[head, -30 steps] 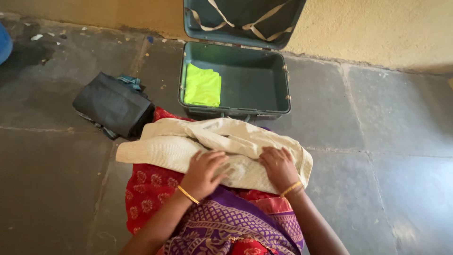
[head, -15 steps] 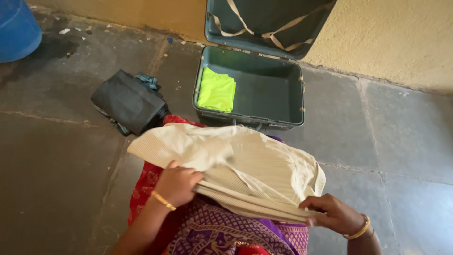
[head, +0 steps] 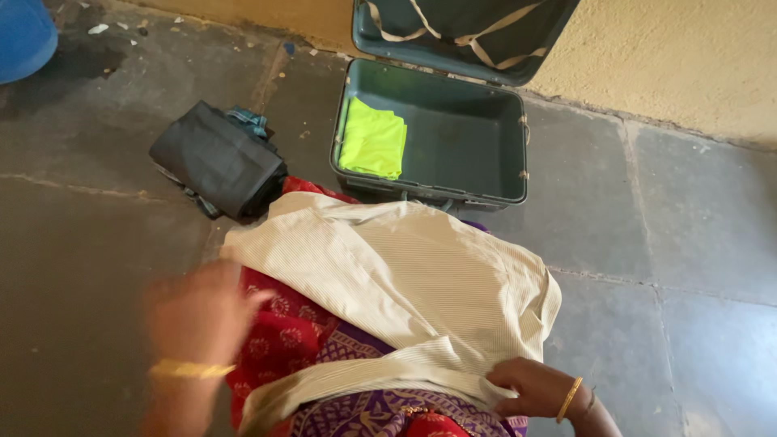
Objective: The person folds a neon yellow t-shirt, a cream-colored shirt, and a pair of dark trousers by hand on their lap. Each folded item is placed into an open suitcase on the floor.
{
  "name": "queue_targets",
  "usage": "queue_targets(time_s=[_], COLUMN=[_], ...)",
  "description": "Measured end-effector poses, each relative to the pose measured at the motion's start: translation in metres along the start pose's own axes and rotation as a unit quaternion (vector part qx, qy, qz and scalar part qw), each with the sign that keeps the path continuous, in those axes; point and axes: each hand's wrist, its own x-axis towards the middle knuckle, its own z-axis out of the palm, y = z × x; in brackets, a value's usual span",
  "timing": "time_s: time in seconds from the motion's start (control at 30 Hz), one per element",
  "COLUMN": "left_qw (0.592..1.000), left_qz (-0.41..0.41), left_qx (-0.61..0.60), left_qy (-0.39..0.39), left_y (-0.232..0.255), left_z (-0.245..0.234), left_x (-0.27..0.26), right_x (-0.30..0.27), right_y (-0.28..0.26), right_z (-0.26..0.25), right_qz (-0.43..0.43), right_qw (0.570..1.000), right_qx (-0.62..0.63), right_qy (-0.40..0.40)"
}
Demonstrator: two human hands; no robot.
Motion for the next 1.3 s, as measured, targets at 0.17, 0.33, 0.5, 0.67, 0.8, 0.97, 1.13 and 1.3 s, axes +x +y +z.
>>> queue_targets(time_s=[0.17, 0.33, 0.5, 0.67, 0.8, 0.97, 1.13, 1.3], left_qw=[0.883, 0.836, 0.878, 0.969, 0.886, 0.744, 0.777, 0.861], left_qz=[0.389, 0.481, 0.441, 0.233, 0.223, 0.218, 0.297, 0.123], left_qx=[-0.260, -0.234, -0.175, -0.077, -0.161, -0.520, -0.527, -0.471], left_qy=[-0.032, -0.122, -0.058, 0.035, 0.373, 0.358, 0.175, -0.148], left_y=[0.115, 0.147, 0.068, -0.041, -0.086, -0.101, -0.133, -0.140], left_z=[0.068, 0.100, 0.092, 0.036, -0.039, -0.073, 0.021, 0.182], left_x=[0.068, 0.094, 0.137, 0.172, 0.167, 0.115, 0.068, 0.024], right_x=[0.028, 0.013, -0.029, -0.023, -0.020, -0.069, -0.085, -0.065], right_y=[-0.033, -0.036, -0.011, 0.028, 0.031, 0.009, 0.027, 0.075], right_z=[0.021, 0.011, -0.038, -0.139, -0.237, -0.238, -0.135, -0.030], right_qz=[-0.038, -0.087, -0.062, -0.019, -0.149, -0.254, -0.075, 0.021], right_qw=[0.992, 0.977, 0.892, 0.801, 0.692, 0.650, 0.887, 0.991], right_qx=[0.023, 0.024, -0.103, -0.182, -0.161, 0.183, -0.089, 0.081], right_qy=[0.119, 0.196, 0.436, 0.570, 0.688, 0.693, 0.448, 0.108])
